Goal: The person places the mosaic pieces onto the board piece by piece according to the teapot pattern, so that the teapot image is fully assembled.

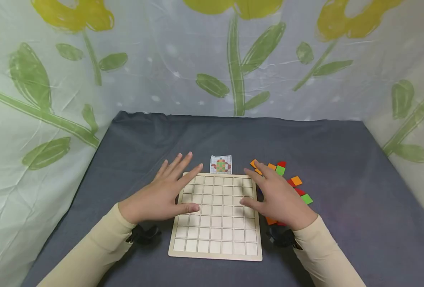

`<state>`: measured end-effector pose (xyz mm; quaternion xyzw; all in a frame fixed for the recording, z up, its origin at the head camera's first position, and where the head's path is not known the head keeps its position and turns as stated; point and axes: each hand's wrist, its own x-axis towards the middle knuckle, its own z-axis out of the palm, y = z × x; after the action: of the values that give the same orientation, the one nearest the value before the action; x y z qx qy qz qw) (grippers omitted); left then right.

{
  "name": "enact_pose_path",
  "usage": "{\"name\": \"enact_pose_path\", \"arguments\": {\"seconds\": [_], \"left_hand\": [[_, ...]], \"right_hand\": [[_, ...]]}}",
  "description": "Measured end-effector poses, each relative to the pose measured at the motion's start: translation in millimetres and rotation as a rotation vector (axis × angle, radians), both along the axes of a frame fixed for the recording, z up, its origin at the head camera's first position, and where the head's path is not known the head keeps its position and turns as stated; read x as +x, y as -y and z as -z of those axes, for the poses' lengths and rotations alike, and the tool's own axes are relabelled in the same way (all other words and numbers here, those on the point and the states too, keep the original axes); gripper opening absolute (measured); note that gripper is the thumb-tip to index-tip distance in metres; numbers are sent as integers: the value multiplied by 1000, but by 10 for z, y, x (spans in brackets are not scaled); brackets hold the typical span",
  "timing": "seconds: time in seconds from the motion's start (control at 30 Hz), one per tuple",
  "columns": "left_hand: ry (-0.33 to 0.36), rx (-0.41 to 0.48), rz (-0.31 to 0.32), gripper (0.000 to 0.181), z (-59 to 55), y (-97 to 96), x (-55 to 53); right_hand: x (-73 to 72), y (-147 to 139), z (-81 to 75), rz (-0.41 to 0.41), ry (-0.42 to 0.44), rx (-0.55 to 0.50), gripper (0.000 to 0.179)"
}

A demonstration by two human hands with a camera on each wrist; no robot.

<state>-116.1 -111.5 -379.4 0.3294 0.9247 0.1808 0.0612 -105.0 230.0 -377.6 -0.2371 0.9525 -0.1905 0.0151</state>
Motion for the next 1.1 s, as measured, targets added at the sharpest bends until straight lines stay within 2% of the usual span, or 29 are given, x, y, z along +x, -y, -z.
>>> {"name": "enact_pose_path", "arguments": {"seconds": [0.2, 0.33, 0.53, 0.67, 0.8, 1.0, 1.1], "left_hand": [[141, 26, 39, 92, 134, 82, -119], [247, 48, 41, 98, 214, 156, -202], [410, 64, 36, 124, 289, 271, -294], [490, 29, 28, 129, 307, 321, -322], [511, 20, 16, 131, 337, 352, -341], [447, -11, 19, 134, 392, 358, -368], [434, -13, 19, 135, 397, 355, -368]], "right_hand": [[-88, -94, 50, 30, 49, 24, 54], [-146, -130, 107, 8, 73, 27, 39], [-198, -156, 181, 10, 105, 46, 36], [-221, -158, 242, 13, 136, 69, 36], [-240, -155, 293, 7, 139, 84, 33], [-273, -163, 343, 4, 102, 81, 27], [-289, -173, 355, 11, 114, 70, 23]]}}
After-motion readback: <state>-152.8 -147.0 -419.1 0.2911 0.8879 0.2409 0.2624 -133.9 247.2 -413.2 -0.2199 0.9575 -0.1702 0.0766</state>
